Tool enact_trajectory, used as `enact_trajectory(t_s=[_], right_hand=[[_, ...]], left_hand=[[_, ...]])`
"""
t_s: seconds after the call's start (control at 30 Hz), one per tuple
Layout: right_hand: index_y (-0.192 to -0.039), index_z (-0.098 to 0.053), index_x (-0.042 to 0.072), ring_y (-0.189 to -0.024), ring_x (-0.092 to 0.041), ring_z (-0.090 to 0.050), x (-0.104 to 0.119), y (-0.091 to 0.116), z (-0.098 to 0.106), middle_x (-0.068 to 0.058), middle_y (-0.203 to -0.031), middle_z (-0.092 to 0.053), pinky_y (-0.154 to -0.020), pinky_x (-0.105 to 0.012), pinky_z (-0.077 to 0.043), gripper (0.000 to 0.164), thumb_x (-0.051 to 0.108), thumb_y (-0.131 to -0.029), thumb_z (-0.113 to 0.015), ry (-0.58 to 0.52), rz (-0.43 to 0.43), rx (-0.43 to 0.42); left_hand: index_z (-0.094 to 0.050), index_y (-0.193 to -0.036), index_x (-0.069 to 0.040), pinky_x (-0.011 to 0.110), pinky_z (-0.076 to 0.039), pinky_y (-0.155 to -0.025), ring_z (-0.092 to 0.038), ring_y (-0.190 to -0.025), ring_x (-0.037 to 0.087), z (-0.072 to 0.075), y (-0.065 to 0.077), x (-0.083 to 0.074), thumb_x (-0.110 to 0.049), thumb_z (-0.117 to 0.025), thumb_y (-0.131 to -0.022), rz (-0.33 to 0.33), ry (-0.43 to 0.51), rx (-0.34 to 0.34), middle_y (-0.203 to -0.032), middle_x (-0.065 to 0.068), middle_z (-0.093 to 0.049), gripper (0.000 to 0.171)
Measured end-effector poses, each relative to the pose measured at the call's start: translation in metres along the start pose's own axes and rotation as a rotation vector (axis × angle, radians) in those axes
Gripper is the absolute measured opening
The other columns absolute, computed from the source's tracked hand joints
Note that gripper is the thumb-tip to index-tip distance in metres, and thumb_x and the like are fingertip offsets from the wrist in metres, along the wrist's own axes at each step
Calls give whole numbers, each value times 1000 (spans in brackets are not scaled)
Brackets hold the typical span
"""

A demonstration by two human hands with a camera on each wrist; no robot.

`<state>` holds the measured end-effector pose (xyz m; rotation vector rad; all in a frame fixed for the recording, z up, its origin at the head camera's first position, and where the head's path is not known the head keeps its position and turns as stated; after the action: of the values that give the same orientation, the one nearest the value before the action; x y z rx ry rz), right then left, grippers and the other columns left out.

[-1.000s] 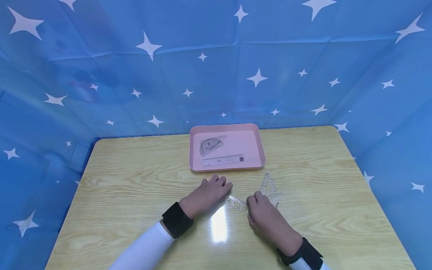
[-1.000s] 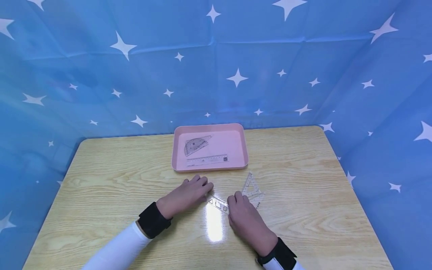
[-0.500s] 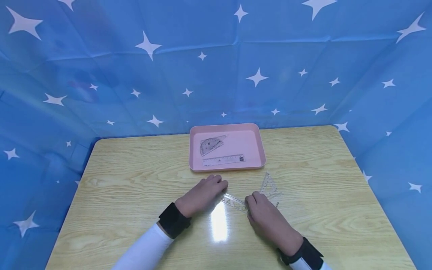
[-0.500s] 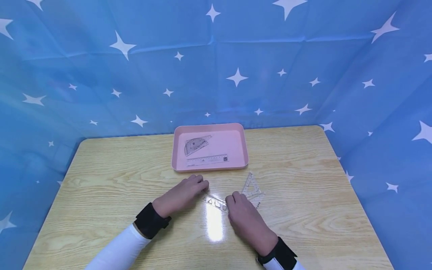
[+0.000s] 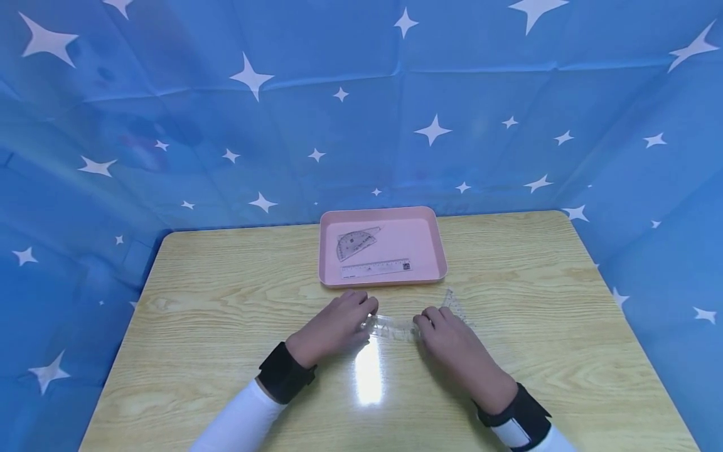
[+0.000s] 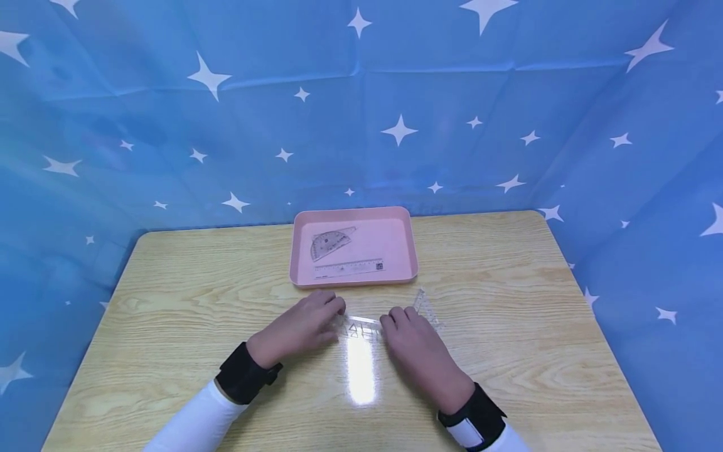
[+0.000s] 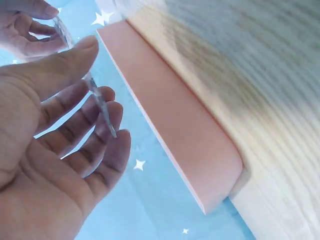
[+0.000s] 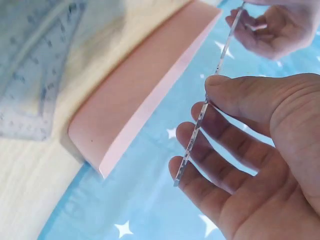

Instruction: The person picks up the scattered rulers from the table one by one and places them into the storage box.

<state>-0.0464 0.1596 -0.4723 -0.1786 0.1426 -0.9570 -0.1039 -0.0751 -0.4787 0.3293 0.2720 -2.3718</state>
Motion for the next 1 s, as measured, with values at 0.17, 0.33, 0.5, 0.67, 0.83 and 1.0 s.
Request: enact_trajectory(t_s=[0.17,0.33,0.5,0.67,0.83,1.0], right_hand=[[-113,-65,5,-90,-22,-58,-7,-10,9,-8,-105,-63,-79,-32,-53,33,0,-81,-72,-3,8,17],[-117,-64,4,-100,-23,-58,-17,-23,19,-10,-111,-62,-87,-34,-52,34,-1,-84,-69,-4,21,12],[-124,-61,4,-101,-23,-58,-28,-36,25,-11,-117,-62,-86,-34,-53,37,0,-87,-66,9,43,-15],[-120,-62,4,-93,-22,-56,-37,-49,23,-11,-112,-62,-79,-32,-52,34,1,-87,-67,-1,79,-48],[-118,-63,3,-95,-23,-57,-44,-65,19,-11,-111,-62,-82,-32,-53,30,1,-88,-66,-19,92,-51],[-115,-64,5,-96,-22,-58,-53,-78,15,-9,-109,-62,-84,-32,-53,26,4,-89,-66,-21,90,-23]], left_hand=[[-55,-108,-14,28,-44,-71,-47,-87,16,7,1,-1,-12,-66,-89,-7,-110,-20,-97,-1,-55,22],[-56,-108,-13,31,-46,-77,-51,-91,17,16,-1,-1,-15,-78,-78,-6,-140,-63,-102,0,-58,38],[-58,-109,-8,30,-46,-79,-53,-89,17,23,-5,2,-17,-79,-78,-39,-170,-146,-101,2,-60,38],[-59,-111,-8,31,-47,-81,-54,-90,18,27,-9,10,-18,-78,-81,-42,-173,-175,-102,3,-61,37],[-61,-107,-10,30,-48,-78,-55,-86,17,28,-13,21,-16,-76,-82,-27,-143,-214,-98,1,-61,30],[-62,-106,-9,31,-48,-77,-56,-85,19,27,-18,28,-14,-72,-85,-13,-140,-223,-98,3,-62,24]])
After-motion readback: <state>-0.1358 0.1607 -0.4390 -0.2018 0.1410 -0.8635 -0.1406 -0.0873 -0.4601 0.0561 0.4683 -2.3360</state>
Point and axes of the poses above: each hand's wrist, its own y-axis away from the middle knuckle, its own z-axis out of the back of the hand, x = y × z, the point moved 1 cm from there along -y, towards the middle knuckle
